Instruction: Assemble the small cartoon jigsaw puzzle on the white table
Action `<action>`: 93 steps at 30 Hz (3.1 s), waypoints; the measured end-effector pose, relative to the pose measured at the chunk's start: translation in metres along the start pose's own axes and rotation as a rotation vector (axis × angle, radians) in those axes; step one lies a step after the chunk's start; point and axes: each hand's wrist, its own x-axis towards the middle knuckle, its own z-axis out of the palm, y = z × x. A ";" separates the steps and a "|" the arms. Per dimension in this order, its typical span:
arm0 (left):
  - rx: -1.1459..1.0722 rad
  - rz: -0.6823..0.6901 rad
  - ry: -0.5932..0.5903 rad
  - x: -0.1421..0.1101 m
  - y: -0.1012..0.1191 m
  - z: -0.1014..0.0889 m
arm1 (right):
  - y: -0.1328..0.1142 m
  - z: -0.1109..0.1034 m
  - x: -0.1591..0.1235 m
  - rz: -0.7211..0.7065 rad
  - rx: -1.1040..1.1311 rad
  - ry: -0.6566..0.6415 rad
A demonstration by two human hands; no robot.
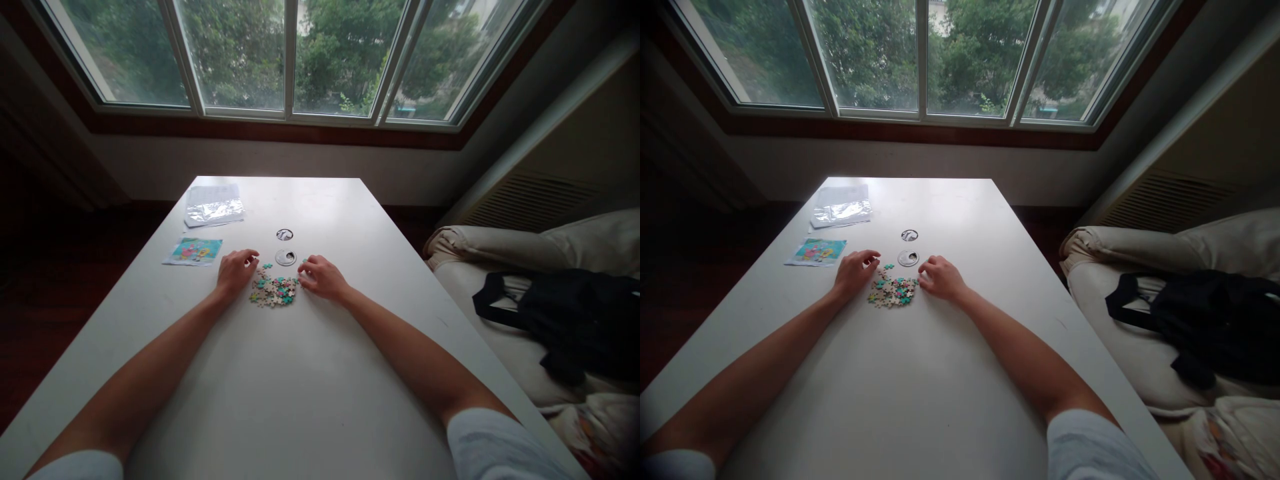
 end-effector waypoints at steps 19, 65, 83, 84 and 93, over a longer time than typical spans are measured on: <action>-0.043 0.298 -0.206 0.001 -0.010 -0.010 | 0.020 0.004 -0.001 0.088 0.045 0.108; 0.050 0.207 -0.127 0.000 -0.003 -0.007 | 0.015 0.020 0.000 -0.116 -0.002 0.053; 0.008 0.235 -0.143 0.000 -0.008 -0.004 | 0.009 0.017 -0.001 -0.177 0.005 0.020; 0.009 0.234 -0.144 0.000 -0.008 -0.004 | 0.009 0.017 -0.001 -0.175 0.005 0.014; 0.019 0.195 -0.093 0.000 -0.008 -0.002 | 0.012 0.017 -0.002 -0.012 -0.072 0.098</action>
